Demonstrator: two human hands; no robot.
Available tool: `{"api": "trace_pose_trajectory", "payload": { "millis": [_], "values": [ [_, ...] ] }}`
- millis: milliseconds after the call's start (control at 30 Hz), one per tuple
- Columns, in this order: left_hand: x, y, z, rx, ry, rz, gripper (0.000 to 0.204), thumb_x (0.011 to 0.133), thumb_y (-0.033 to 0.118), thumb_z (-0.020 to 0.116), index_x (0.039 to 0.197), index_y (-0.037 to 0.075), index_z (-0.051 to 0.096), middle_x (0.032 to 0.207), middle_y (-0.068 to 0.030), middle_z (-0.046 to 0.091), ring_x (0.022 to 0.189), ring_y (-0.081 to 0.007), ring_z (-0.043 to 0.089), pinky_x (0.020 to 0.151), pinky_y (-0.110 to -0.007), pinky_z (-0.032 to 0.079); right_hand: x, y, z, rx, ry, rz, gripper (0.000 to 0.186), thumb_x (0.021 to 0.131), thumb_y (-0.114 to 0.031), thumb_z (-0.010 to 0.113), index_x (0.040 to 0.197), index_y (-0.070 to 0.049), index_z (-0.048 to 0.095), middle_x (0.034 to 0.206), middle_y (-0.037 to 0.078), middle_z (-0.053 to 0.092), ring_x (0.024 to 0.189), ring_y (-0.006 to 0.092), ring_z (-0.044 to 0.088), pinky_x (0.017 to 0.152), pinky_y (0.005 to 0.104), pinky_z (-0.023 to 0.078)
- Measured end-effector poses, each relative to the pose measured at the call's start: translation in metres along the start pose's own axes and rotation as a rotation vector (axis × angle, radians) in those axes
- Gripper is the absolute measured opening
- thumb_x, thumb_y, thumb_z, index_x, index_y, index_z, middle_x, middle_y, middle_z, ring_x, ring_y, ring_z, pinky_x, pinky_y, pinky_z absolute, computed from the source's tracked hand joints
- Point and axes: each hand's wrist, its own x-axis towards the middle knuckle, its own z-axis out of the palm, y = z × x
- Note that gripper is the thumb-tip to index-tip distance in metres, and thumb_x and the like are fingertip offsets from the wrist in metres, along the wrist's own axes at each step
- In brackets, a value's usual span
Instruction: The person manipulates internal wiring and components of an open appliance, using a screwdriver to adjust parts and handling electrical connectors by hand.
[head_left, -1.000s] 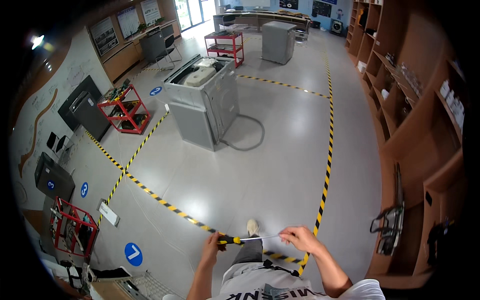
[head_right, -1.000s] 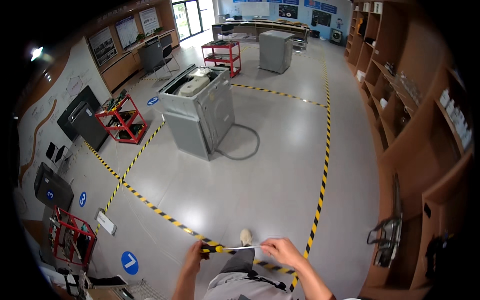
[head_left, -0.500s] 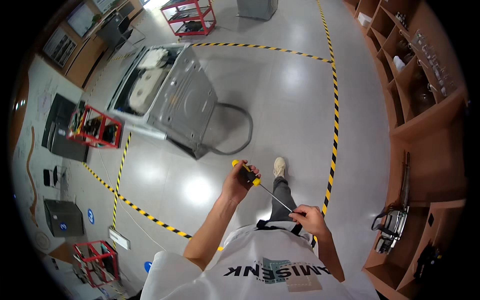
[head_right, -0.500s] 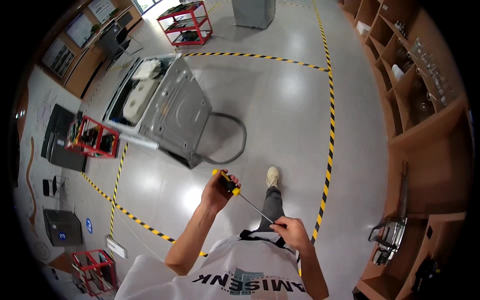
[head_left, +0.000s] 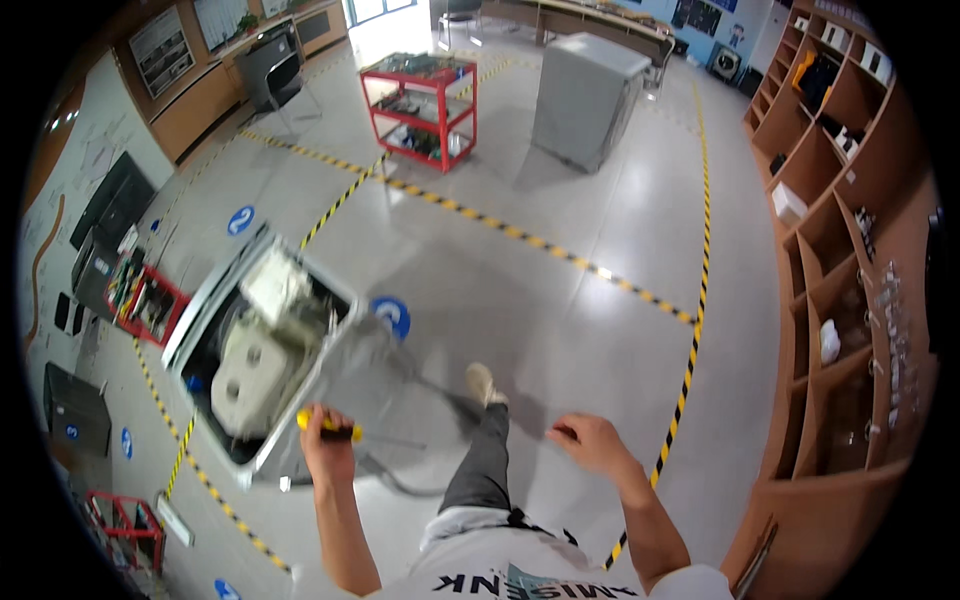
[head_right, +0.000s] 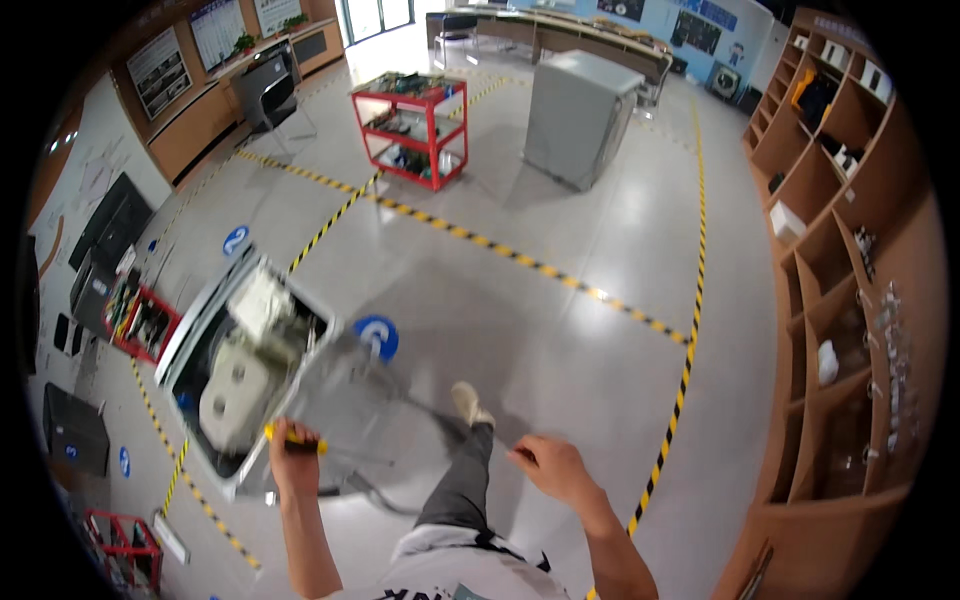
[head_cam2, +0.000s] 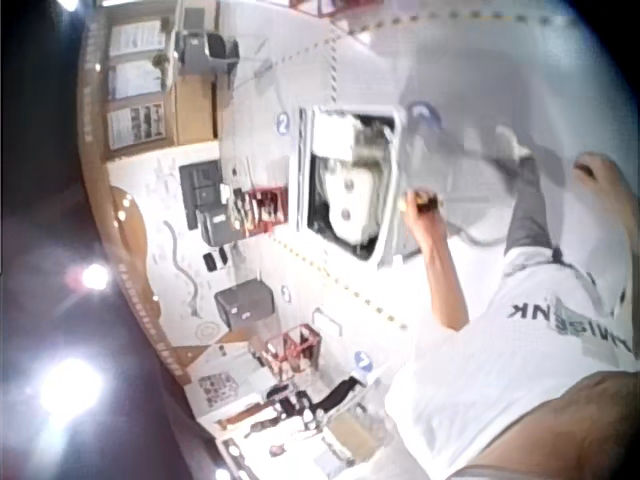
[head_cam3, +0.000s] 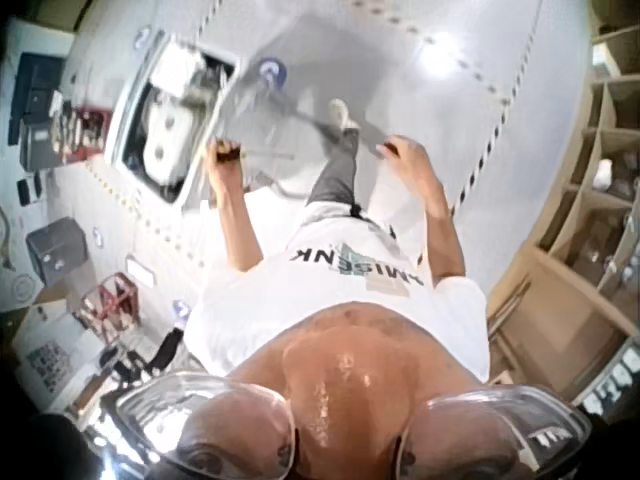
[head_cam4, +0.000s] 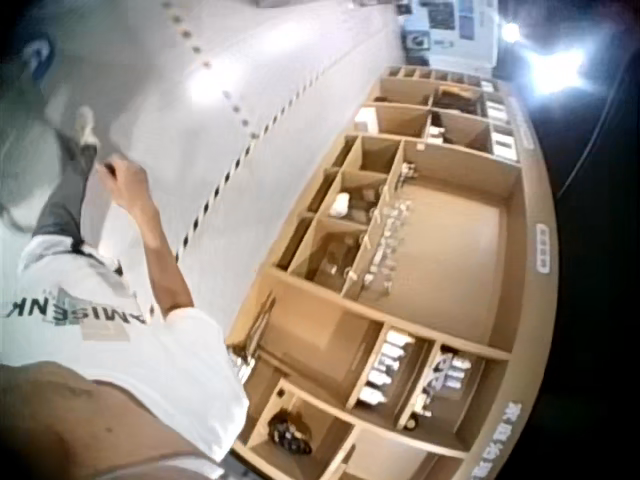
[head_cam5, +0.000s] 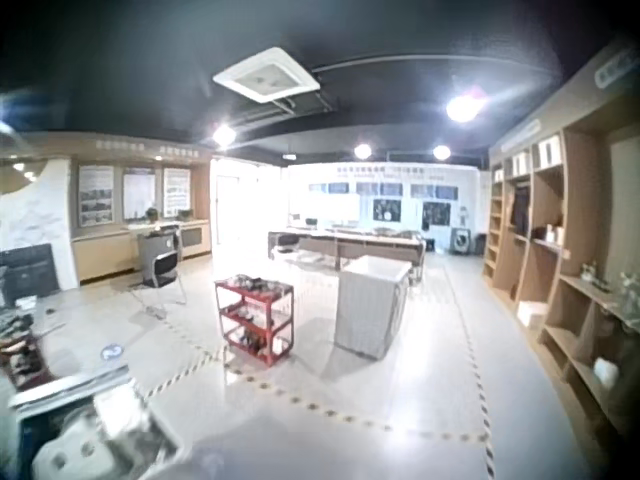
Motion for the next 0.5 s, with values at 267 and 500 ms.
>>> {"api": "trace_pose_trajectory", "payload": {
  "millis": [267, 500],
  "values": [
    [0.278, -0.078, 0.178, 0.199, 0.015, 0.038, 0.013, 0.086, 0.007, 0.064, 0.09, 0.005, 0.052, 0.069, -0.004, 0.053, 0.063, -0.0135, 0.053, 0.063, -0.027, 0.043, 0.278, 0.069, -0.094, 0.133, -0.036, 0.315, 0.025, 0.092, -0.025, 0.062, 0.098, -0.001, 0.067, 0.08, 0.009, 0.067, 0.071, 0.0183, 0.062, 0.067, 0.0313, 0.049],
    [0.472, -0.076, 0.27, 0.837, 0.094, 0.115, 0.012, 0.085, 0.006, 0.067, 0.083, 0.005, 0.055, 0.071, 0.0011, 0.054, 0.063, -0.0068, 0.051, 0.057, -0.022, 0.039, 0.551, 0.065, -0.161, 0.153, -0.126, 0.244, 0.025, 0.091, -0.023, 0.063, 0.096, 0.001, 0.066, 0.075, 0.01, 0.067, 0.066, 0.0173, 0.062, 0.063, 0.0308, 0.048]
  ]
}}
